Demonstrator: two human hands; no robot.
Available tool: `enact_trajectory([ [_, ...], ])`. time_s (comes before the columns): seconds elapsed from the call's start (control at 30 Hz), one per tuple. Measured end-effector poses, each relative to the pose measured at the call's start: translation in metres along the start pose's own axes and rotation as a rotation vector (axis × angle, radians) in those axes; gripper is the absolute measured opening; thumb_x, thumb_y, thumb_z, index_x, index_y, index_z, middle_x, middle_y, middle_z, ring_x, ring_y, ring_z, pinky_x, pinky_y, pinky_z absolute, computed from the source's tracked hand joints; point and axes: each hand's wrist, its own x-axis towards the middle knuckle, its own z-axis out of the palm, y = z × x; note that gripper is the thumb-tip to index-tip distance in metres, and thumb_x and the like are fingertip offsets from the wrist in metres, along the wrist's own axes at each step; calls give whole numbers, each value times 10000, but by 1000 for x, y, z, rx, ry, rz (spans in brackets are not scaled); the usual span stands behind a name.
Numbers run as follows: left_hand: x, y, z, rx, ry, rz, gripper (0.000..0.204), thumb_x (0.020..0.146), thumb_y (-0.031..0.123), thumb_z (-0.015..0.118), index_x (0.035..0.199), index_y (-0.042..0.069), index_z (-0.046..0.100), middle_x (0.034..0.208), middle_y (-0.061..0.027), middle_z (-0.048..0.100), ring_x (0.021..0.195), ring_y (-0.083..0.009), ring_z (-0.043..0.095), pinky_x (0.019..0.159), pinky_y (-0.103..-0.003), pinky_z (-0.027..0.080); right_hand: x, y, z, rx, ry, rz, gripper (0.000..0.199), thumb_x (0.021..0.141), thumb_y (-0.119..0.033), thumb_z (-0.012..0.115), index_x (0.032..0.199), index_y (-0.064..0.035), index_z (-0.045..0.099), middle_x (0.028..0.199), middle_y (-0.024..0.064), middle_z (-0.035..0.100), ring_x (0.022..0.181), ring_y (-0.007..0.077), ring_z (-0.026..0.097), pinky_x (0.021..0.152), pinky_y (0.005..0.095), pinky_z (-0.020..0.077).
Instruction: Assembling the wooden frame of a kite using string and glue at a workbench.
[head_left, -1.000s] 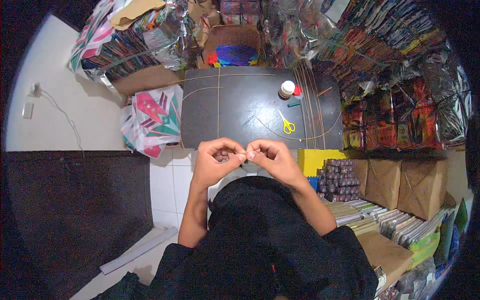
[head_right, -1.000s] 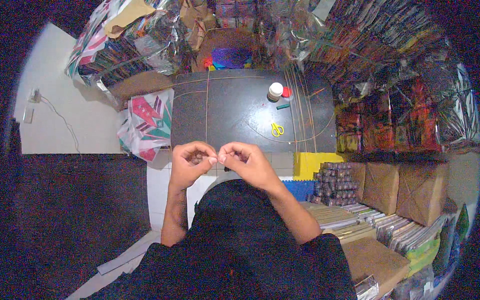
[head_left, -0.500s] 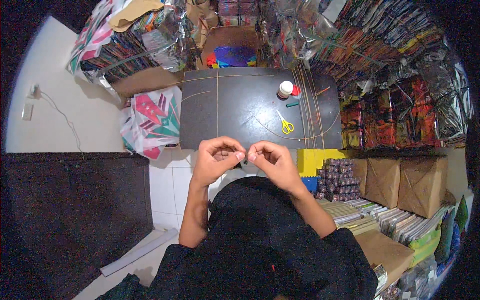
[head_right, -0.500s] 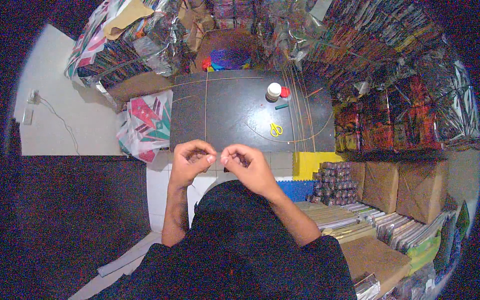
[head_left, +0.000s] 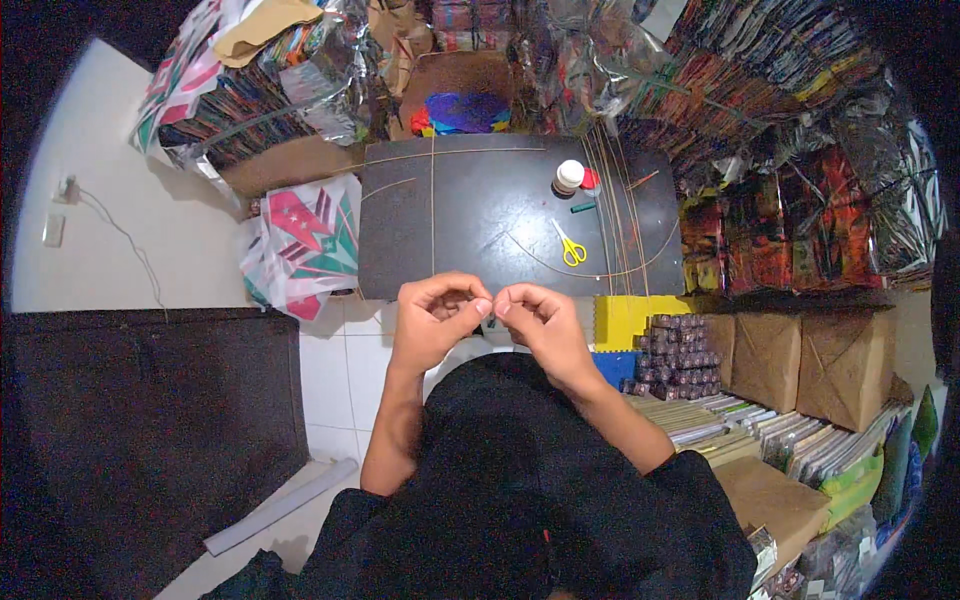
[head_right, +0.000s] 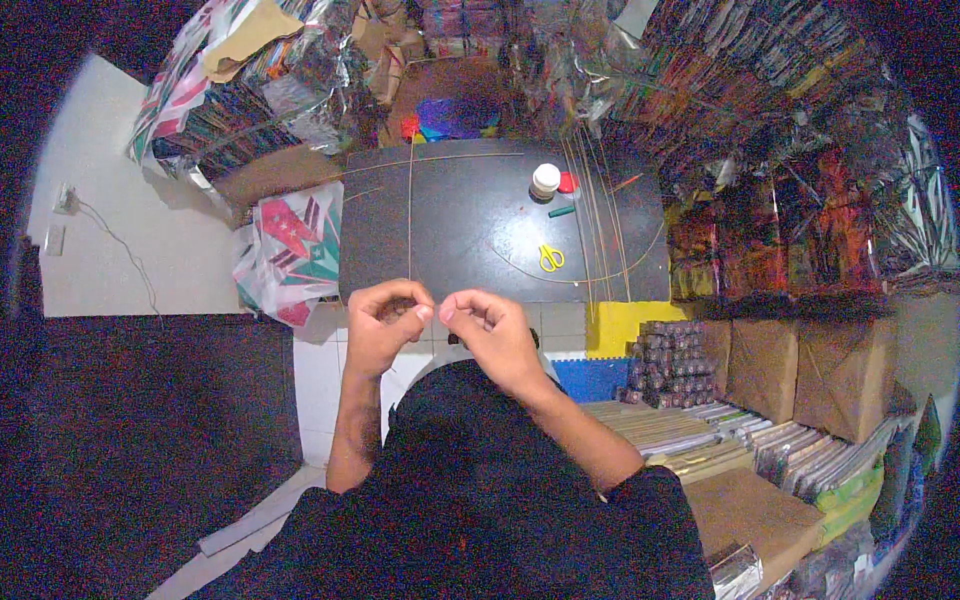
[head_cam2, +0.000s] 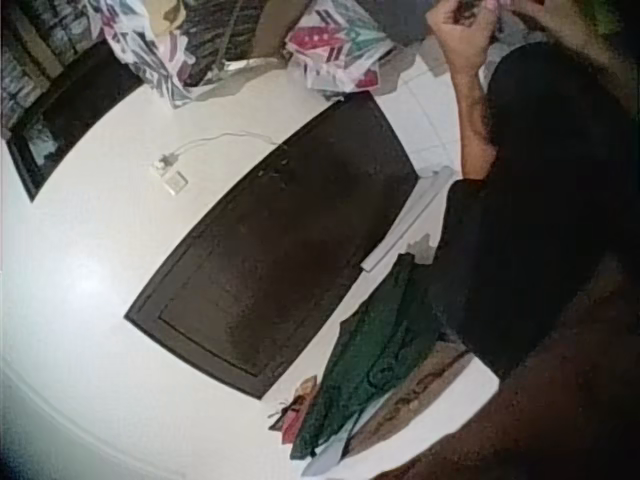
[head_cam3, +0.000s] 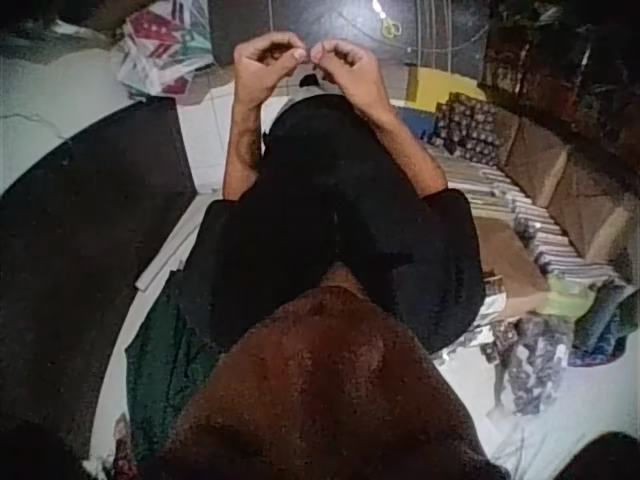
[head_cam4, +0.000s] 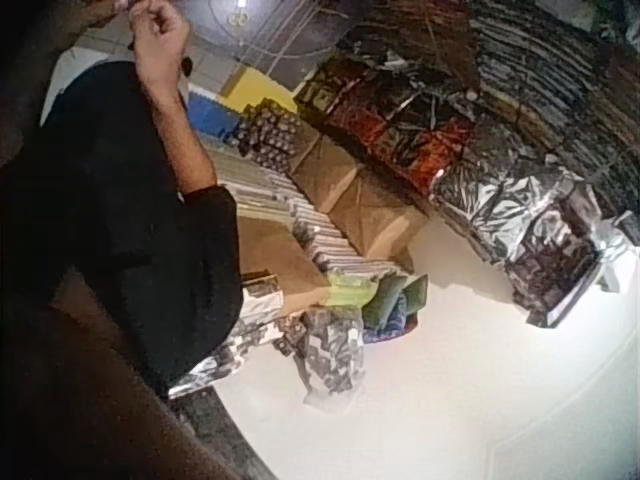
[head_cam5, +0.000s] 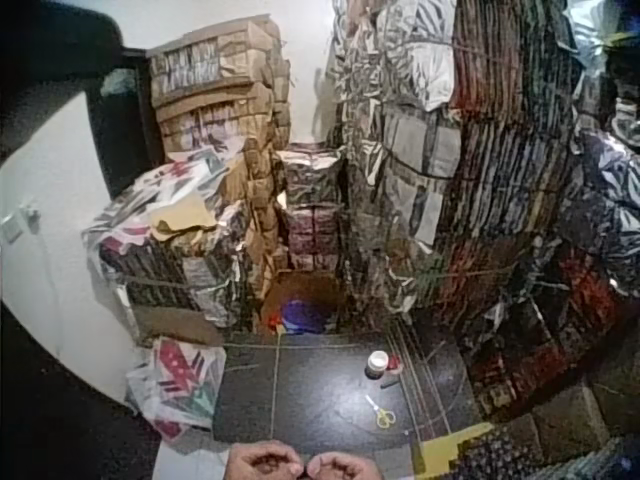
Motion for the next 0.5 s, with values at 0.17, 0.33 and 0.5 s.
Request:
enact_trajectory([
  [0.17,-1,0,3,65,39,23,120,877,13,761,979,-38,724,886,-27,690,718,-31,586,600,-180,446,-3,-10,11,40,46,-26,117,983,-149,674,1004,-35,695,764,-73,555,639,6,432,550,197,329],
  [0.33,0,1,4,116,56,30,114,866,12,768,965,-34,734,923,-41,695,728,-39,603,613,-183,459,-2,-7,11,49,41,-59,109,984,-137,666,1019,-36,686,769,-75,553,643,7,430,550,199,325],
  [0.5,1,5,8,230,66,77,102,855,17,773,945,-23,745,905,-39,692,724,-41,607,620,-187,468,0,-3,8,51,51,-69,110,991,-143,654,1015,-38,679,808,-72,574,691,11,466,599,200,371],
])
